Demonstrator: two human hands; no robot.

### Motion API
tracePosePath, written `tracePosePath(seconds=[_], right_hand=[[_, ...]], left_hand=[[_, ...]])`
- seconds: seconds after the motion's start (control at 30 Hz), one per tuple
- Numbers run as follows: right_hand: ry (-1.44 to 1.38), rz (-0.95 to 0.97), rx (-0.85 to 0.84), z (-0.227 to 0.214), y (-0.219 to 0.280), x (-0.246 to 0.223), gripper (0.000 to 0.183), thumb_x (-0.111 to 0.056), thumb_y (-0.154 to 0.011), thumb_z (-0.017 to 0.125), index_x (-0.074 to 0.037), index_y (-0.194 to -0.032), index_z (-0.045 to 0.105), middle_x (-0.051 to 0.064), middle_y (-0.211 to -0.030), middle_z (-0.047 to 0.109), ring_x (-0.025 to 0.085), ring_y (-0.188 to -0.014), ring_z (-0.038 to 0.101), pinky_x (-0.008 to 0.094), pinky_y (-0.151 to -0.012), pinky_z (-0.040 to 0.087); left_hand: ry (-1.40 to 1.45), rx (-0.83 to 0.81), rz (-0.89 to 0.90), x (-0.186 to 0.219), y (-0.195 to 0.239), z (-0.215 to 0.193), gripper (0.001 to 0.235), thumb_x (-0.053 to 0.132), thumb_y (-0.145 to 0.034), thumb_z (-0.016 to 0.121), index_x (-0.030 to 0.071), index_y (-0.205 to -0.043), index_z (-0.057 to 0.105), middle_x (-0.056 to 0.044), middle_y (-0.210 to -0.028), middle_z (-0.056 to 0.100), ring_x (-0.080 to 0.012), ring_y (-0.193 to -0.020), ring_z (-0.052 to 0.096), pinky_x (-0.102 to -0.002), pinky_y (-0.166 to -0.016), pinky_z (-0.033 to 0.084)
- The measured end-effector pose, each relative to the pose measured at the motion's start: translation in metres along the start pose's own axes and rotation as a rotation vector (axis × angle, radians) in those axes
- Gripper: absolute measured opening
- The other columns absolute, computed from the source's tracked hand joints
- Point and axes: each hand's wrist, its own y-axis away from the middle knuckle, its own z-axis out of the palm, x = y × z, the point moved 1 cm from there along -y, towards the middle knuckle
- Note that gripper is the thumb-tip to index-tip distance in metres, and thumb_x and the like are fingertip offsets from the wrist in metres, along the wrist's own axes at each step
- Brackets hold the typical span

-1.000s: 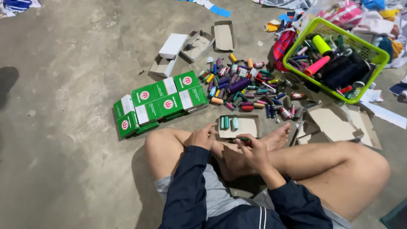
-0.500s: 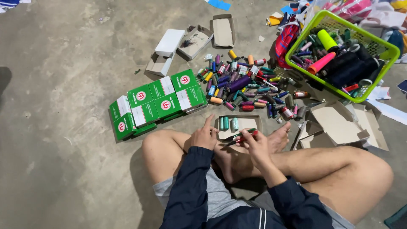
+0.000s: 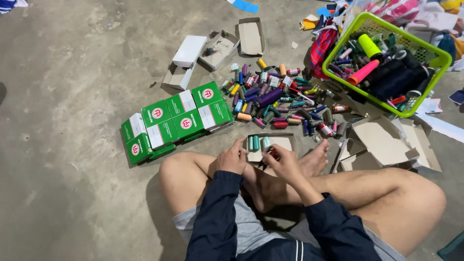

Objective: The person sits on the floor and sorts through a large pile of colorful thread spools. They pick up spools, examine them, and place them into a small cardboard box. The person also uses scissors to cut a thread from a spool.

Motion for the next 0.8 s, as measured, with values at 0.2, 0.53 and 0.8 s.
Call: tracePosePath(seconds=[0.2,0.53,0.8], right_hand=[[-0.735,0.346,0.043,0.009,-0.008,-0.028,0.015,-0.010,-0.096,0.069,0.002,-0.104,0.068,0.019,-0.075,0.069,0.023,-0.061,0.072,0.036,-0.062,0.066],[-0.503,0.452,0.006,0.003,-0.032,0.062,0.024,-0.012,-0.094,0.071,0.010,-0.095,0.062,0.029,-0.070,0.066,0.034,-0.058,0.072,0.047,-0.055,0.064],[-0.472,0.033,-0.103,0.004,-0.017,-0.006,0.013,-0.009,-0.097,0.072,0.001,-0.104,0.075,0.024,-0.081,0.075,0.026,-0.073,0.074,0.043,-0.073,0.065]], left_hand=[[0.007,0.016,-0.001,-0.002,0.000,0.000,0.049,0.022,-0.097,0.049,0.033,-0.145,0.049,0.014,-0.101,0.078,-0.0287,-0.099,0.073,-0.051,-0.094,0.056],[-0.027,-0.023,-0.052,-0.004,-0.003,0.002,0.047,0.027,-0.097,0.049,0.039,-0.142,0.049,0.015,-0.106,0.076,-0.0300,-0.106,0.071,-0.051,-0.100,0.054],[0.068,0.146,-0.142,-0.005,-0.001,-0.001,0.040,0.018,-0.097,0.046,0.028,-0.135,0.057,0.008,-0.099,0.078,-0.0288,-0.100,0.073,-0.049,-0.093,0.057]])
